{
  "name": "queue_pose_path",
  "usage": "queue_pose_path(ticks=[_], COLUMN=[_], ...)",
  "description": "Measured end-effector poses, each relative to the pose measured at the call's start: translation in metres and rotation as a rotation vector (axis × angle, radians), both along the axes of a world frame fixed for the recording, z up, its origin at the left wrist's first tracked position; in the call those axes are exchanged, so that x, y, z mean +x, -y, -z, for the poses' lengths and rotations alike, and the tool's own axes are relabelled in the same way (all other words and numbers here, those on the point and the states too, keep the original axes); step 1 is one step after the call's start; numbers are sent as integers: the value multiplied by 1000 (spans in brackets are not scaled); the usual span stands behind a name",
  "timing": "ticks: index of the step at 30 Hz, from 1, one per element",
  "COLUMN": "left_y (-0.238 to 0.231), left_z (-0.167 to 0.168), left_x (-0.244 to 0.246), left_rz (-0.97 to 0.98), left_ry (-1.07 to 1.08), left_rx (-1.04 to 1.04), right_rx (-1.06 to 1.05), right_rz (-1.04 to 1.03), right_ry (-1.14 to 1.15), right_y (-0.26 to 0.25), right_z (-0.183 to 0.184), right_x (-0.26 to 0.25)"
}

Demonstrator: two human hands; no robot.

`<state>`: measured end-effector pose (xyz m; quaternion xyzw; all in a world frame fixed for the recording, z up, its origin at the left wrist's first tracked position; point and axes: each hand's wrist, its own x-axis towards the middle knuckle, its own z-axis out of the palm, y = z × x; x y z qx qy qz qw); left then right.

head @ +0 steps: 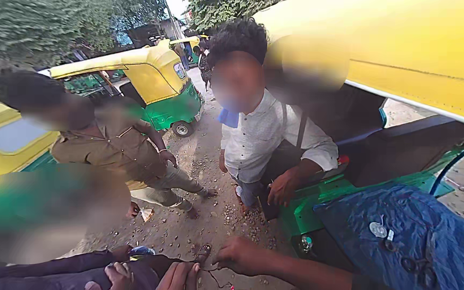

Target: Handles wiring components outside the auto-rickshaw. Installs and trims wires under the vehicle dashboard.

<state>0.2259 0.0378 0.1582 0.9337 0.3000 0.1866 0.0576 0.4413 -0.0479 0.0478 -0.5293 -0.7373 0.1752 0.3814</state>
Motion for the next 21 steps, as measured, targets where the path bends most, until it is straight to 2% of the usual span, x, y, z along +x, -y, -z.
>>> queue_pose_path(ticks=[5,8,10,13,16,21], left_y=[1,6,13,8,7,2], left_z=[3,8,11,7,0,-11], left_x=[-9,-11,-8,-12,-8,-10], left_rz=[-86,-80,-72,-54,-56,-22], left_ry=[195,162,143,123,129,92], left_rx=[-165,-105,-74,-81,-63,5], right_rx=[-159,-201,-244,-247,-121,-60], right_rz=[-138,-202,-191,-152,-110,-103], right_ry=[-345,-599,-690,-668,-565,-576], right_y=[-5,-2,4,-1,-6,-17], right_z=[-19,-15,-6,-4,-9,-25], right_x=[-22,-37,-37,-39,-38,-32])
